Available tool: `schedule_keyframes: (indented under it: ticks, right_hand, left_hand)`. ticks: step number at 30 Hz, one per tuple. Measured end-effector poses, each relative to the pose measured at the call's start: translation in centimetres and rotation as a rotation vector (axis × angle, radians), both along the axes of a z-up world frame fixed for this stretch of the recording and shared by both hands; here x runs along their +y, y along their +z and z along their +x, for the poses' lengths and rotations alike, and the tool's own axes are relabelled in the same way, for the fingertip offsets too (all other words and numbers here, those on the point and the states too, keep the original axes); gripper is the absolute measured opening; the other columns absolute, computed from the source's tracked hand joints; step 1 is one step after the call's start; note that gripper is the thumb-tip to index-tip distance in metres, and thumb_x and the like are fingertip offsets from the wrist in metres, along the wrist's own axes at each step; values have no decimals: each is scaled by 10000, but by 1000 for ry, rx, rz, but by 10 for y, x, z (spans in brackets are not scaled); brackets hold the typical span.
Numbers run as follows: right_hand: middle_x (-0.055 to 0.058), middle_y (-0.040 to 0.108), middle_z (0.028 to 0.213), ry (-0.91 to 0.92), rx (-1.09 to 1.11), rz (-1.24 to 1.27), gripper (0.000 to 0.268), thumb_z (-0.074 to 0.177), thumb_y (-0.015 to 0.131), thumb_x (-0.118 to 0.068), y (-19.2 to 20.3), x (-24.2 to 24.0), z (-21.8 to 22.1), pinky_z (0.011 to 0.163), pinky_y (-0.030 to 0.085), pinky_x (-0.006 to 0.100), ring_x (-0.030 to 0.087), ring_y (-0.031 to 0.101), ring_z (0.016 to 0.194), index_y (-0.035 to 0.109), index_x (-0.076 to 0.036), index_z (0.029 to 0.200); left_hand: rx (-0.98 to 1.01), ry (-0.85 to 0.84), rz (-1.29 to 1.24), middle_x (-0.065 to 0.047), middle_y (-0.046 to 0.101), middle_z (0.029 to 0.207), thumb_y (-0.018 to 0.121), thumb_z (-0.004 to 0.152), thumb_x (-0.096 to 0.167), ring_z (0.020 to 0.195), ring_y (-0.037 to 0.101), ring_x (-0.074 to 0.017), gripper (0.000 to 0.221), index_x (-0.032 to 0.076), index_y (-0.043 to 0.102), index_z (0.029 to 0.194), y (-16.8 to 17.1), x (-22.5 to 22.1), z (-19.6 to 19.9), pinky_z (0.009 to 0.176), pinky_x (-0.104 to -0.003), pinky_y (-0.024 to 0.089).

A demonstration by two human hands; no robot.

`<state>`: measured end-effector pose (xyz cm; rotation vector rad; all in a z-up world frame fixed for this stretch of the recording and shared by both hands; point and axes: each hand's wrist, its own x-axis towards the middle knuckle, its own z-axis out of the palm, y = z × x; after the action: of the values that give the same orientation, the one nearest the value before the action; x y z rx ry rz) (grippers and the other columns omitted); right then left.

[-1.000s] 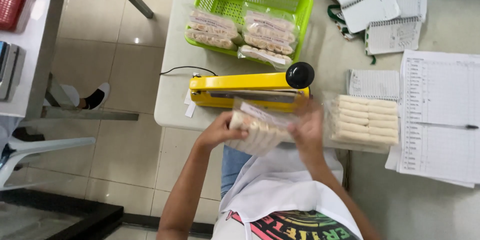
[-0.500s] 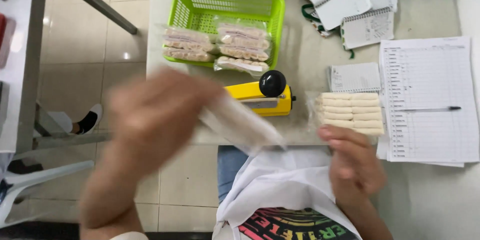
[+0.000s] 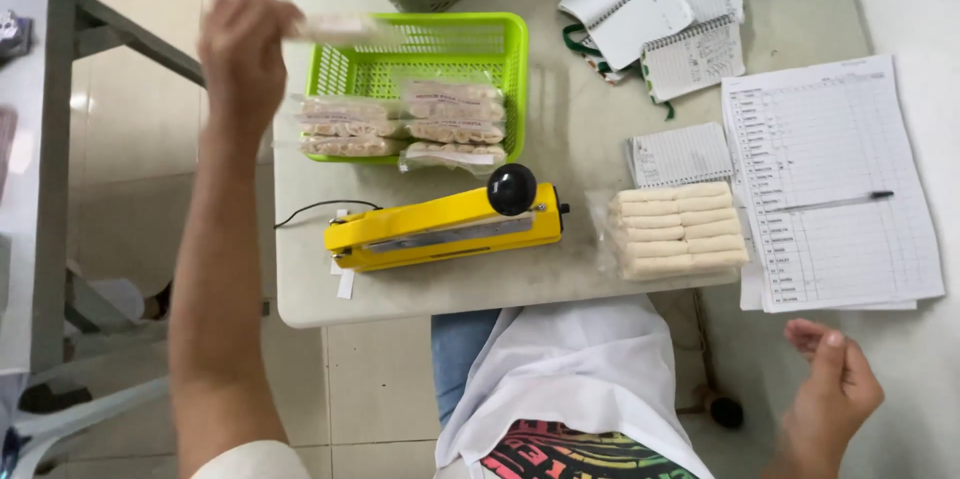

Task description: The person places small quantities of lumpia into plastic bags and seals them using a yellow heat-sealing machine. The person repeats this for several bags, placing sealed packages into a green plastic basket.

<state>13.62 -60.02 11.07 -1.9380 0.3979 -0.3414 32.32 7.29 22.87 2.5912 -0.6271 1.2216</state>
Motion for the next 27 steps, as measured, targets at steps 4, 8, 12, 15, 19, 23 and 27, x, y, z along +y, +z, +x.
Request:
schedule_keyframes:
  ticks: [4, 8, 12, 15, 19, 23, 27]
  right_hand:
    - [151, 685, 1100, 28, -18, -74, 326, 1281, 441, -139, 12, -3, 0, 1019, 530, 336, 230, 657, 1041, 674, 63, 1177]
    - [133, 708, 1085, 94, 42, -182, 308, 1237, 479, -156, 22, -7, 8, 1008, 502, 329, 214, 660, 1067, 702, 35, 1142]
    - [128, 716, 1086, 77, 69, -192, 314, 1215, 478, -189, 28, -7, 22, 1005, 511, 344, 231, 675, 1077, 703, 20, 1147]
    - [123, 721, 1150, 162, 57, -249, 289, 1181, 492, -167, 23, -14, 36, 974, 515, 349, 240, 667, 1119, 716, 16, 1182]
    - [17, 738, 1128, 180, 233, -127, 290, 1106, 522, -262, -1, -15, 77, 974, 475, 284, 139, 652, 1106, 738, -72, 1142]
    - [315, 643, 1263, 271, 278, -177, 431, 1058, 574, -302, 0, 28, 140, 1024, 489, 608, 508, 606, 1204, 625, 51, 1299]
    - [250, 627, 1253, 379, 389, -446, 552, 1047, 569, -488, -54, 47, 185, 959, 527, 600, 458, 650, 1144, 603, -11, 1323]
  left_hand:
    - [265, 104, 99, -79, 761, 956, 633, 1021, -99, 837, 629, -278, 199, 58, 755, 1015, -64, 4, -10, 720, -394, 419]
    - [506, 202, 91, -87, 784, 1056, 643, 1030, -90, 872, 677, -285, 229, 75, 792, 1085, -76, 10, -26, 764, -441, 498]
    - [569, 243, 228, -46, 786, 1093, 623, 1042, -13, 893, 718, -273, 233, 132, 797, 1101, -56, -3, -29, 784, -477, 497]
    - [425, 191, 73, -162, 797, 1130, 698, 1055, -130, 1055, 750, -302, 215, -10, 810, 1194, -1, -72, -53, 946, -488, 572]
    - [343, -5, -334, -111, 695, 1155, 544, 1116, 56, 1042, 661, -251, 159, 26, 680, 1193, -32, -201, -132, 886, -371, 520]
    - [295, -215, -366, 1, 714, 903, 689, 869, 151, 816, 715, -199, 156, 162, 756, 1009, -48, -409, -102, 749, -294, 578]
    - [712, 34, -298, -258, 627, 1322, 622, 957, 161, 1272, 591, -438, 405, 6, 614, 1331, -178, -471, -52, 1048, -553, 461]
